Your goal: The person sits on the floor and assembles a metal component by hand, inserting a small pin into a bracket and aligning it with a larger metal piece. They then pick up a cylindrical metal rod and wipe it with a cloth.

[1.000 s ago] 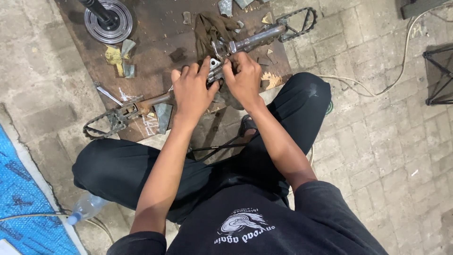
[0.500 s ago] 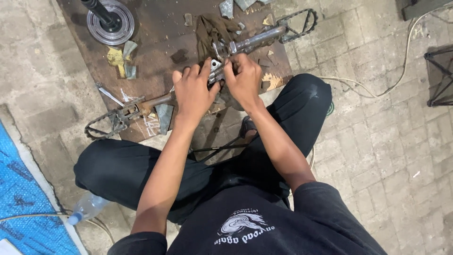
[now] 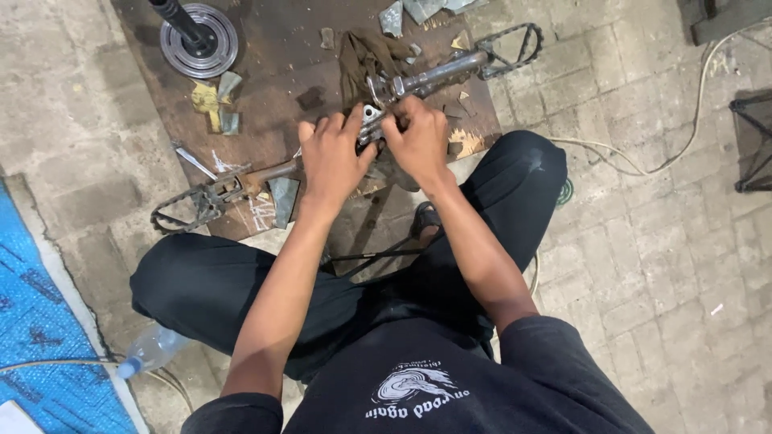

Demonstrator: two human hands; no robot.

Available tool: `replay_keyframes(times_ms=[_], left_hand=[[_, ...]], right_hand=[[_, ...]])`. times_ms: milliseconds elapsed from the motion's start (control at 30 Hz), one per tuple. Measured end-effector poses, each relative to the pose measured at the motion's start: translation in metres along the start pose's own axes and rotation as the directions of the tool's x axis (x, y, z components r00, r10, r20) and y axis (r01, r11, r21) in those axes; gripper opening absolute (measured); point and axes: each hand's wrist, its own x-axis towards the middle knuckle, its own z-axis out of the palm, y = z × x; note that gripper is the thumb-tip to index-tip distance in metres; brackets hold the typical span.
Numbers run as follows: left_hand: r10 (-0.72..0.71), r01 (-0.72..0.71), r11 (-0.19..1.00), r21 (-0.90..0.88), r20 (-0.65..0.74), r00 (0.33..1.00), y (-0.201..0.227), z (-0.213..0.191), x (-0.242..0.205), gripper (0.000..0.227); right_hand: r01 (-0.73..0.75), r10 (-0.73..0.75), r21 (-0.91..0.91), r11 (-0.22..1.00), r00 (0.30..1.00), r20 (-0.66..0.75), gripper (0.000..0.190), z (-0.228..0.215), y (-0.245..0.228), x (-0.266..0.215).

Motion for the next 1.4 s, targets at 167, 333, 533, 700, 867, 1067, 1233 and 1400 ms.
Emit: replay_keyframes(times_ms=[167,333,533,700,867,1067,1233,1400], left_hand=[[0.016,-0.017,0.999,-0.031,-0.043,0.999,-0.004,0.005,0.002,0.063],[0.009,-0.012,0.99,-0.142,-0.025,1.0,0.001,-0.006,0.002,0.06],[-0.028,-0.059,0.878,-0.475,-0.175,0.984,0.007,-0.017,0.011,0.035],[0.051,-0.134,0.849,-0.511,-0.173,0.984,0.015,-0.038,0.015,0.026],[0.068,-0.107,0.842,-0.528,-0.092,0.993,0.006,-0.03,0.015,0.027],[0.007,0.01,0.748,-0.664,0.024,1.0,0.013,-0.043,0.011,0.019],[0.005,0.027,0.707,-0.707,0.043,0.999,0.008,-0.039,0.011,0.022],[0.084,-0.112,0.818,-0.565,-0.076,0.994,-0.01,-0.069,0.018,0.029]], right_hand=[[0.055,-0.061,0.052,0.997,0.991,0.121,0.005,-0.013,0.015,-0.002],[0.072,-0.087,0.093,0.993,0.983,0.163,0.006,-0.021,0.007,0.002],[0.202,-0.229,0.169,0.965,0.96,0.163,0.015,-0.019,-0.002,0.002],[0.209,-0.262,0.306,0.929,0.954,0.143,0.019,-0.021,-0.008,0.006],[0.167,-0.239,0.344,0.924,0.955,0.178,0.019,-0.019,-0.002,0.003],[0.059,-0.166,0.415,0.908,0.959,0.228,0.006,-0.021,-0.002,0.0],[0.0,-0.13,0.46,0.888,0.96,0.249,0.005,-0.024,-0.004,0.002],[-0.02,-0.116,0.435,0.9,0.952,0.284,0.004,-0.015,0.003,-0.006]])
